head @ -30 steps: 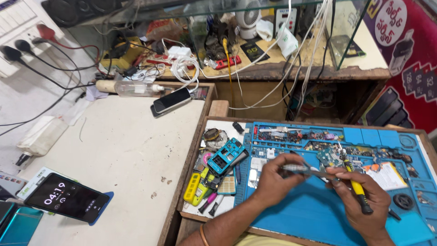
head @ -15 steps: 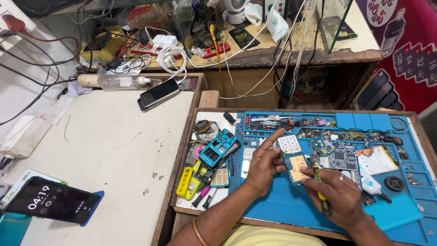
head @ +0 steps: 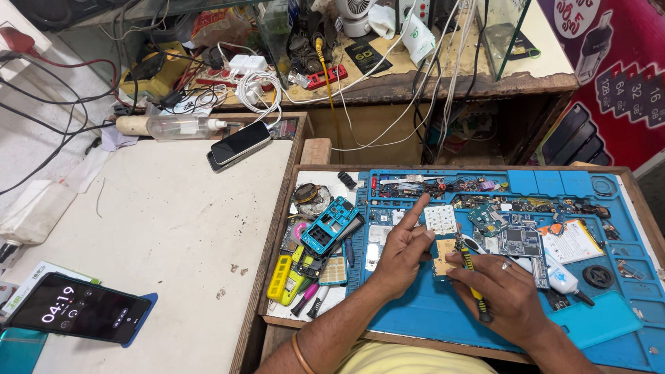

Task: The person holds a green circuit board and uses a yellow-handled screwdriver to scrape and clean the surface of the board. They rotate the board to access different areas and continue scraping specific components and traces.

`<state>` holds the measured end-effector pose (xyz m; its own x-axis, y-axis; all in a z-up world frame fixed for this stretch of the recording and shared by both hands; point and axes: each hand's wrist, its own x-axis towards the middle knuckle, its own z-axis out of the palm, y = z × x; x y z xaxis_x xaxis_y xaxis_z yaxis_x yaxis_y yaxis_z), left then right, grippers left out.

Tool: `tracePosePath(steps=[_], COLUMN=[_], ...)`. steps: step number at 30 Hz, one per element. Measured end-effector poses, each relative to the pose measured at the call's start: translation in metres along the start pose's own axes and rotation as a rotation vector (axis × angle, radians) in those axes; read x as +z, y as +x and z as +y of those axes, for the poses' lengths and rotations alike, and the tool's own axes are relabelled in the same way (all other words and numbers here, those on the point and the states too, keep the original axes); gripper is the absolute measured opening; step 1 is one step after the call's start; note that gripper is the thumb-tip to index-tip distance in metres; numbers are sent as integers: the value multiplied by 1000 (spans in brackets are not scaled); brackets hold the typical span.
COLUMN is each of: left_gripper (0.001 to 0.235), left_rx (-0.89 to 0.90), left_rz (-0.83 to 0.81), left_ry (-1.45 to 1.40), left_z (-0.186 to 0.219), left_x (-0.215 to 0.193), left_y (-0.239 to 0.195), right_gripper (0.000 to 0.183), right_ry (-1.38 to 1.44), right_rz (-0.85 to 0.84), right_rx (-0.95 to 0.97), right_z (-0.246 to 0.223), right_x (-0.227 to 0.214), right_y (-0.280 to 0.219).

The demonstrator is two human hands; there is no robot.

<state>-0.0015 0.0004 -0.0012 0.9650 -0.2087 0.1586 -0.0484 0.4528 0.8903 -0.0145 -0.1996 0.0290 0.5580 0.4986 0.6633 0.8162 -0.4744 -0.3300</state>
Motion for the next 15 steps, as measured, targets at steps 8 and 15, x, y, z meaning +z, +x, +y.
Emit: tracePosePath(steps=[8,15], left_gripper=[66,67], left_rx=[-6,41], left_rz=[-36,-59], left_ry=[15,112], left_z=[1,0], left_x=[-2,-3], left_y=[-1,-1], right_gripper=[36,38], right_ry=[5,10], right_rz=[2,-1], right_rx=[-3,-2], right_z=[0,1], right_x=[1,4], right_y=[0,-2])
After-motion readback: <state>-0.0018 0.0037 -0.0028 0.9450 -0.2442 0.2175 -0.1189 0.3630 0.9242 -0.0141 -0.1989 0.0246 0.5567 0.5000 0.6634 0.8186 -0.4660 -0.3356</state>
